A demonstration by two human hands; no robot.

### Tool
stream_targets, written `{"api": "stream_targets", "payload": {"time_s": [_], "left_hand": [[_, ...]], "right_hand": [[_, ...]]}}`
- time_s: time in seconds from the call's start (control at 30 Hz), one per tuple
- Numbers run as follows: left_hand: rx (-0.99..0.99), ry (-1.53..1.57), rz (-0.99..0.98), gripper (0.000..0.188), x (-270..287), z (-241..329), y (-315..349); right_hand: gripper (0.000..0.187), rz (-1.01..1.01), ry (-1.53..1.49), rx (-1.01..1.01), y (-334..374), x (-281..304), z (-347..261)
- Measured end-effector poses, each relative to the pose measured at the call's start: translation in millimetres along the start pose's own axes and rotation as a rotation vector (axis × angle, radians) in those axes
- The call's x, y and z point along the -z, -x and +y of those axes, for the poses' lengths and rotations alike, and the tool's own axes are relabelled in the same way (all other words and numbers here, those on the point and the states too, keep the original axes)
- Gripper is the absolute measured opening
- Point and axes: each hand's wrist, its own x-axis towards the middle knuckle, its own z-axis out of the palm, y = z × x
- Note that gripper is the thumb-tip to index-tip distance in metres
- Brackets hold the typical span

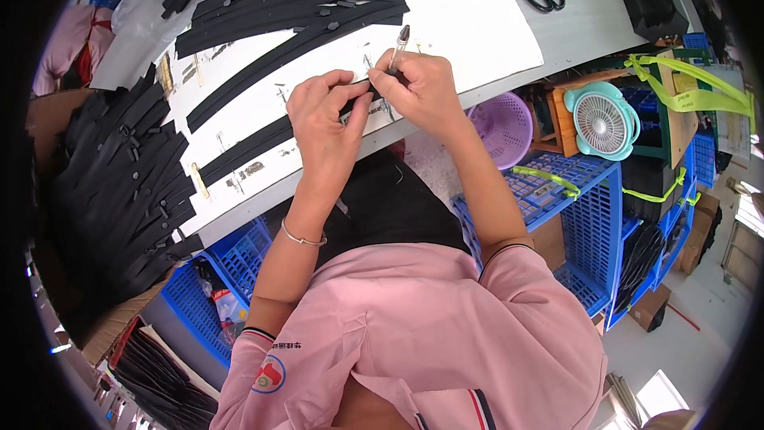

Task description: Mark specific points on black zippers using a marker pen and a template board at a manufacturing station.

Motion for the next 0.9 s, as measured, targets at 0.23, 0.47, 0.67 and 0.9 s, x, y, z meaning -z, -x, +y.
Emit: {"api": "stream_targets", "payload": {"time_s": [0.23, 0.47, 0.67, 0.9], "left_hand": [[0.010, 0.006, -0.018, 0.016, 5, -7, 1], [0.112, -0.112, -0.173, 0.040, 42, 9, 29], [0.077, -0.139, -0.289, 0.045, 49, -18, 13], [0.045, -0.036, -0.207, 0.039, 64, -53, -26]], "right_hand": [[0.013, -0.007, 0.117, 0.120, -6, -6, -4], [0.009, 0.158, -0.170, -0.034, 9, 7, 9], [0.009, 0.324, -0.347, -0.012, 10, 1, 18], [0.013, 0.291, -0.280, -0.021, 3, -3, 14]]}}
